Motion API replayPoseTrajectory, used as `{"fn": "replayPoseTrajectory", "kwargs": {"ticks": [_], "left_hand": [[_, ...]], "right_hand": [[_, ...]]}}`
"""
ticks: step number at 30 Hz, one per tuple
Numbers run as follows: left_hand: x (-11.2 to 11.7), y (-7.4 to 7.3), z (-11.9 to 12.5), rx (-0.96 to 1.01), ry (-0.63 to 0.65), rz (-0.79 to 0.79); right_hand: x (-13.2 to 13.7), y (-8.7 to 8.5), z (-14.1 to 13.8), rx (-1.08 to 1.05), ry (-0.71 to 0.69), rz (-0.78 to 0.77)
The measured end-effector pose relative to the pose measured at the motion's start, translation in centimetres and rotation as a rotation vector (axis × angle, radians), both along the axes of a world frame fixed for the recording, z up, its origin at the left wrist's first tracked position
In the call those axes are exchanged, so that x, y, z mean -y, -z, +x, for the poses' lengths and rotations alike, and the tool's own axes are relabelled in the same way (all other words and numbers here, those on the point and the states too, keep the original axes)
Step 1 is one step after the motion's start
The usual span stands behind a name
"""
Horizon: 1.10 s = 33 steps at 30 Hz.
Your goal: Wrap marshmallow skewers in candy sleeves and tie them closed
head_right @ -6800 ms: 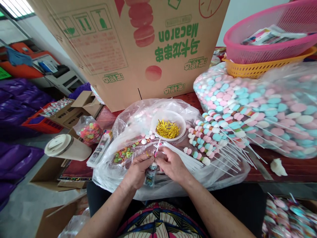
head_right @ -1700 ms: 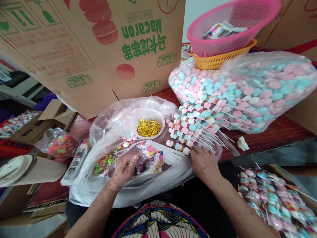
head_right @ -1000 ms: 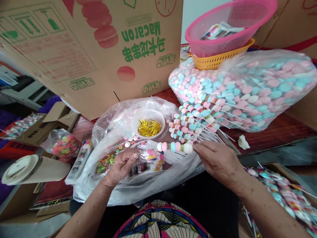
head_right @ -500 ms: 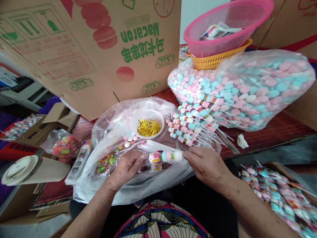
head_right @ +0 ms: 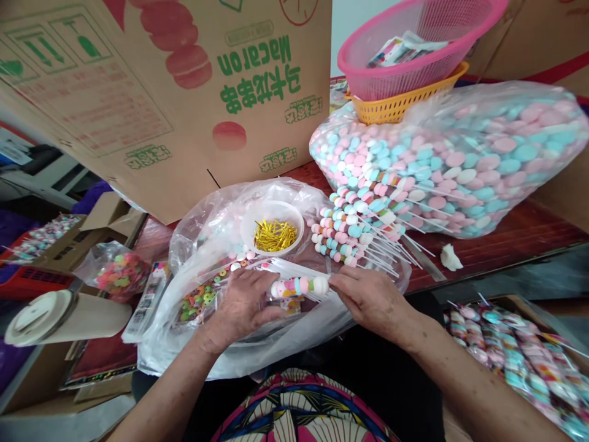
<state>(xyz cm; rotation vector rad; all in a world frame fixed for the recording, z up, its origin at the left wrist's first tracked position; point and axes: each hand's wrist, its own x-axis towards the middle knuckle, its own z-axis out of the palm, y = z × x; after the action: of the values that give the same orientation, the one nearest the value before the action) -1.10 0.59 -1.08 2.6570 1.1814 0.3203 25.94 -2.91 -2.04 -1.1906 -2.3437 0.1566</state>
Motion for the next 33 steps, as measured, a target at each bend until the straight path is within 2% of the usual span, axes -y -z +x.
{"fn": "replayPoseTrajectory", "kwargs": {"ticks": [5, 8, 11, 15, 18, 22, 24, 26, 30, 33], "left_hand": [[-0.3, -0.7, 1.1, -0.114, 0.033, -0.302], [-1.0, -1.2, 1.7, -0.016, 0.114, -0.514], [-1.3, -1.4, 2.5, 0.122, 0.128, -0.636], [-1.1, -1.1, 2.8, 0.155, 0.007, -0.692], [-1.0, -0.9, 2.2, 0.266, -0.007, -0.744], [-0.6, -0.2, 2.8, 0.174, 0.014, -0.676], [-0.2, 0.2, 3.6, 0.122, -0.024, -0.637], [0.1, 0.5, 4.0, 0.153, -0.056, -0.657], [-0.4, -0.5, 2.3, 0.276, 0.019, -0.756], [-1.1, -1.7, -0.1, 0.181, 0.071, -0.782]], "right_hand": [[0.1, -1.4, -0.6, 0.11, -0.111, 0.015], [0.0, -2.4, -1.3, 0.19, -0.195, 0.045], [-0.4, -2.8, -2.3, 0.237, -0.163, 0.003], [-1.4, -2.9, -2.3, 0.273, -0.145, 0.028], [-2.1, -3.2, -1.4, 0.246, -0.107, 0.083], [-2.3, -2.8, -2.5, 0.211, -0.175, -0.006], [-2.2, -2.1, -3.7, 0.22, -0.2, -0.054], [-2.2, -1.5, -4.5, 0.219, -0.212, -0.082], [-2.3, -1.5, -3.5, 0.146, -0.201, -0.103], [-2.7, -2.4, -1.9, 0.101, -0.194, -0.106]]}}
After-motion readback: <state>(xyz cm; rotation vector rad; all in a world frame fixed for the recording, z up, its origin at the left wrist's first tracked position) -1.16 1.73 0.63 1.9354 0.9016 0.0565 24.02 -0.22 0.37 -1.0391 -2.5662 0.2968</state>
